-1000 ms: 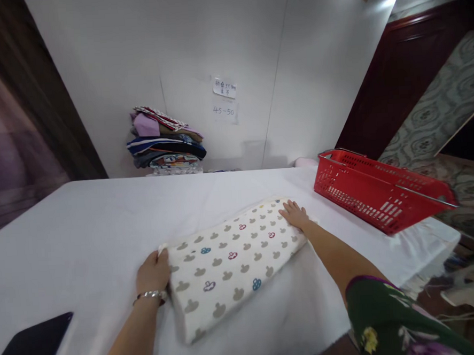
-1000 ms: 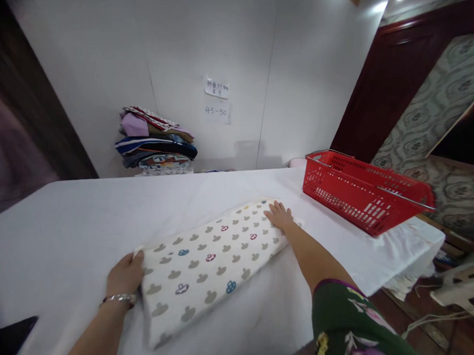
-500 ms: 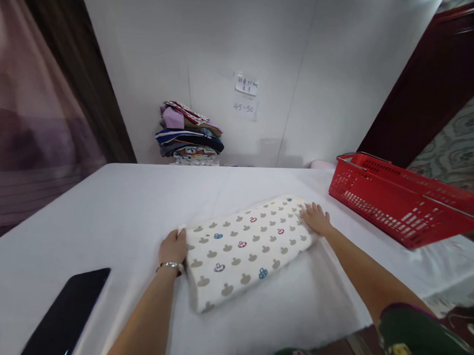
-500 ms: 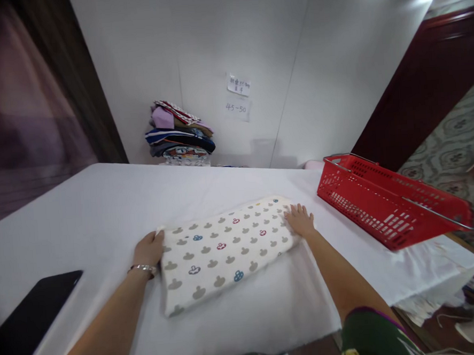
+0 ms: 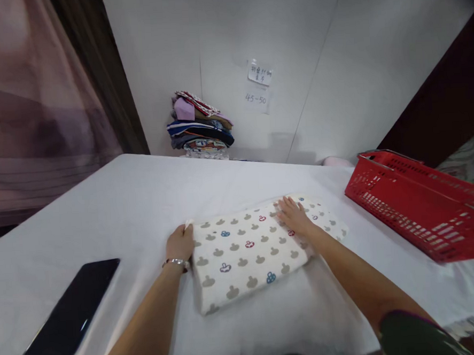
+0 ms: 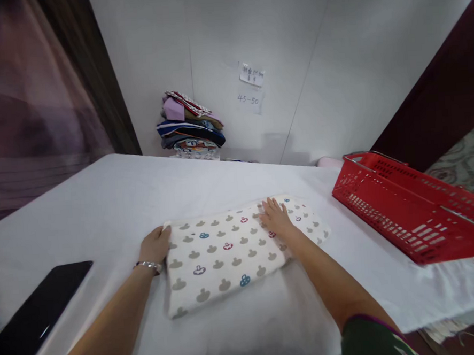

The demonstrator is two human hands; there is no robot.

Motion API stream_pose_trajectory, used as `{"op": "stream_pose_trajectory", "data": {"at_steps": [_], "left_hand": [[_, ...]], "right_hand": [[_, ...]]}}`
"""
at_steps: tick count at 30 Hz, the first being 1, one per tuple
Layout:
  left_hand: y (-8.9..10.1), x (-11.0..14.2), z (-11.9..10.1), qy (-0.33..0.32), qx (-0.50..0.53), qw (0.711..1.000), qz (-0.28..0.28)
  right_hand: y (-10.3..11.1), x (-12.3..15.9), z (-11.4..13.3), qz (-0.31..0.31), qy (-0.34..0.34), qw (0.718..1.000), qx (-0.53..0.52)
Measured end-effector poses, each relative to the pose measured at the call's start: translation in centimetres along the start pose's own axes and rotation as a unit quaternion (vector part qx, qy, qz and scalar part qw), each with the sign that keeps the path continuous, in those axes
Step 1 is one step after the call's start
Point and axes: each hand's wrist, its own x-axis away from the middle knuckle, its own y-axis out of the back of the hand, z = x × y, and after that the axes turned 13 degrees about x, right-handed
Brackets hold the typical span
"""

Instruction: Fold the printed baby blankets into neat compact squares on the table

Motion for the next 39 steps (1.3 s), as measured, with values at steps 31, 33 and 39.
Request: {"op": "stream_pose_trajectory", "data": {"at_steps": [31, 33, 39], "left_hand": [[0.1, 0.8, 0.8, 0.029, 0.088, 0.996, -0.019], [0.2, 0.9, 0.7, 0.036, 0.089, 0.995, -0.019], [0.2, 1.1, 0.4, 0.052, 0.103, 0.993, -0.023]], "right_hand": [[-1.2, -7.0, -1.5, -0.154, 0.172, 0.947, -0.223], [-1.4, -7.1, -1.5, -0.141, 0.157, 0.95, -0.229], [-1.5, -7.4, -1.7, -0.089, 0.177, 0.957, -0.213]]}}
